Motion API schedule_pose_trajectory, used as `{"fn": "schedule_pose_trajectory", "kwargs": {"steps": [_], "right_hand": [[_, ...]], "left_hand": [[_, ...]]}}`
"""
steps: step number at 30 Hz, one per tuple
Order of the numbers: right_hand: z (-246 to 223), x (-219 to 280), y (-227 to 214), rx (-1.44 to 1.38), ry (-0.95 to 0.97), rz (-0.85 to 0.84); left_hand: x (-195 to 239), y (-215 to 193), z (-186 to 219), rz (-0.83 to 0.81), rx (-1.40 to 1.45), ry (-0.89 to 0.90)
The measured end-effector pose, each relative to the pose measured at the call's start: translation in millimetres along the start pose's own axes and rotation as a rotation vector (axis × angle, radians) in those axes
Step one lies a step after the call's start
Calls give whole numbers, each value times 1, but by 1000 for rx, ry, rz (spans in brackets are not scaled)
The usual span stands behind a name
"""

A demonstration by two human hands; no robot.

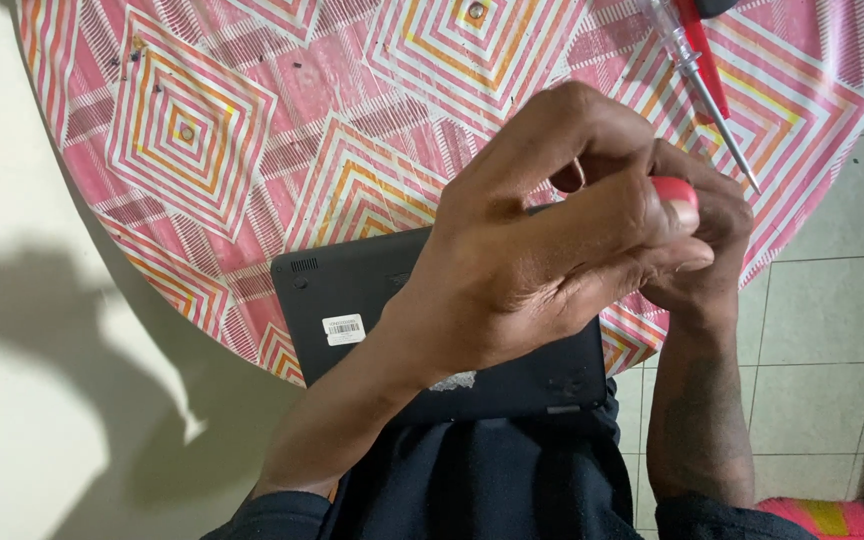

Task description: The person opens a black Dell laptop, flips it over, and uses a red screwdriver to remove screws from the bottom casing. They then use a metal prying tool to separate the back cover, revealing the internal components.

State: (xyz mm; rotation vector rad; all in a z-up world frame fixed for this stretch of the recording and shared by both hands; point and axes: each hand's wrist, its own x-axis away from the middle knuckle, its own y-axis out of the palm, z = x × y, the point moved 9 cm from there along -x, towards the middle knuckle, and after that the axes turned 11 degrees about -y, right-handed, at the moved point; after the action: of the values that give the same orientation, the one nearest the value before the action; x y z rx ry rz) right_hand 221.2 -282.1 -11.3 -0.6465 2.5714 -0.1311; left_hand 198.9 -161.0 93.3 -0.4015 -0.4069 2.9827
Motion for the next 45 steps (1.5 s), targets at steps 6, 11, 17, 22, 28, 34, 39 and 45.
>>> {"fn": "schedule_pose_trajectory", "kwargs": {"steps": [6,11,17,22,28,34,39,45], "right_hand": [[6,2,-2,-84,45,-21],[10,5,-5,-169,82,-46],[-3,3,-5,55,-17,86],[14,11,-4,23,-25,36],[40,27,-12,-18,-26,-37],[47,31,-13,-17,-49,-50],[60,63,-30,206,55,138],[52,27,-14,-57,54,-60]], "left_hand": [[2,6,-8,-283,159,-83],[3,6,-3,-213,171,-18],[1,1,-1,73,-121,96],[-5,4,3,-12,-98,62],[15,22,-40,-424,293,-277],[15,30,-70,-301,259,-271],[8,32,-71,-91,41,-51],[20,35,-97,-240,171,-165]]}}
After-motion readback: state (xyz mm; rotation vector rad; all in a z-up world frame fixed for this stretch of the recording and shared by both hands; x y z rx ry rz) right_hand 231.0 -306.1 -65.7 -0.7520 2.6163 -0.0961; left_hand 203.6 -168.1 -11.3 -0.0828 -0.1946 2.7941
